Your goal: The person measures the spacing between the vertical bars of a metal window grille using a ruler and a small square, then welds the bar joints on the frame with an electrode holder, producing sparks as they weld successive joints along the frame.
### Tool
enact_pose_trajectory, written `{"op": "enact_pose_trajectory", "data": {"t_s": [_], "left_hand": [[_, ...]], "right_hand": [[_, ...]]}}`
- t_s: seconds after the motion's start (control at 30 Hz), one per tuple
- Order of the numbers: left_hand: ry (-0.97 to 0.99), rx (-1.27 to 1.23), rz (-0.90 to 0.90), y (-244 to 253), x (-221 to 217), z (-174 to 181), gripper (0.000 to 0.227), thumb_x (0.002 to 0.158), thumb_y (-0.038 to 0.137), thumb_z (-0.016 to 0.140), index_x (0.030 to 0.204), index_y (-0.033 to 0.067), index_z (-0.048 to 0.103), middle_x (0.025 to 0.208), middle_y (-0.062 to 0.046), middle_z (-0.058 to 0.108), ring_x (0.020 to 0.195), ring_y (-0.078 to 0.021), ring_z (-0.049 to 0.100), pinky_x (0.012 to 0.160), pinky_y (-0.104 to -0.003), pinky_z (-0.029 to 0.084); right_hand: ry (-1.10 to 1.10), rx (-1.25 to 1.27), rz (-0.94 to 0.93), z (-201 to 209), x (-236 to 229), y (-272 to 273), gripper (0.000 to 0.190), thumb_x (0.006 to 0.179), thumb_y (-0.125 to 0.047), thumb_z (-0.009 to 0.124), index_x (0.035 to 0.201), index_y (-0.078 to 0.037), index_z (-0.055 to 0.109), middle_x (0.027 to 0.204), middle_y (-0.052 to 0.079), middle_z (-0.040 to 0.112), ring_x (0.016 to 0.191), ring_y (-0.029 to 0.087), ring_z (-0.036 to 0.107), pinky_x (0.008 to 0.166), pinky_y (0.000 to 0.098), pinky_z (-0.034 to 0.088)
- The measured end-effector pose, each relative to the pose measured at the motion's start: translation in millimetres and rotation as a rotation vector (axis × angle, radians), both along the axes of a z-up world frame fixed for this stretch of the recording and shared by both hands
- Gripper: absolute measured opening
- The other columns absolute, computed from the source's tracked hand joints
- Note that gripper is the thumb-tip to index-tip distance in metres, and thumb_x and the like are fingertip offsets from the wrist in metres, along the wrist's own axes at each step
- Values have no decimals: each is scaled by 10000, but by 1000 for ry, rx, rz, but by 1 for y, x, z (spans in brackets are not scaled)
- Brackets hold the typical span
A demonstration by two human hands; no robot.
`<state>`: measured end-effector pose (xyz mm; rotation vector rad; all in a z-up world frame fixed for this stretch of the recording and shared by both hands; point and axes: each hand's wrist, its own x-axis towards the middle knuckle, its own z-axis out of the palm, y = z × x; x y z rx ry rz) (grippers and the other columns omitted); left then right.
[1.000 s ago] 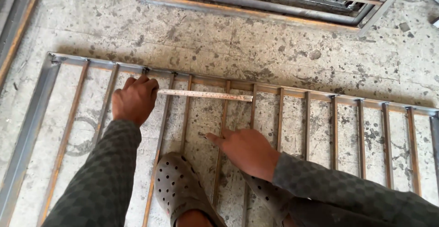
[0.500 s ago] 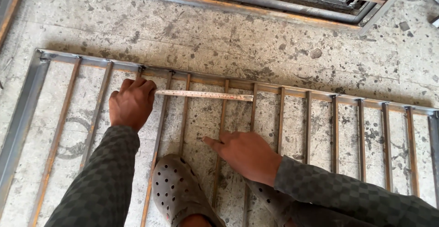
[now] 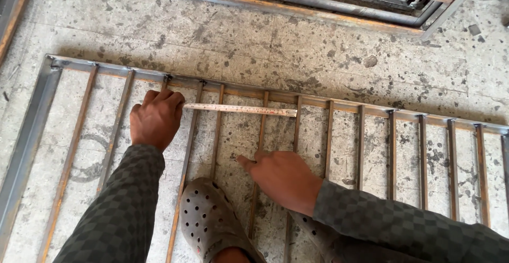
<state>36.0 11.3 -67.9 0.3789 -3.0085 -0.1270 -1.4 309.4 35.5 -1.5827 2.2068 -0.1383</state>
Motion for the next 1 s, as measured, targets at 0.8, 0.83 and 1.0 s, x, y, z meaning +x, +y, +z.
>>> {"op": "enact_pose_trajectory", "data": {"t_s": [0.8,0.83,1.0], "left_hand": [[-21,-1,-1,-2,1,-6,214,1053,312,590,992,164,732,1014,1,753,986,-230,706,805,-501,614],[-8,6,1,-1,1,-4,208,1044,308,592,988,164,732,1018,3,753,989,-233,704,800,-499,613],[-1,-8,6,-5,1,-1,206,1048,311,591,990,172,731,1018,13,751,990,-220,701,781,-480,617]], "right_hand": [[0,-26,34,-13,1,-8,559,840,30,654,1395,8,583,881,182,727,641,270,700,511,397,587],[-5,4,25,-13,0,-8,566,848,46,646,1407,5,572,894,194,722,631,267,703,500,388,593],[-10,-14,3,-10,-3,-6,619,803,68,652,1413,17,563,915,207,711,631,289,709,495,403,600]]}}
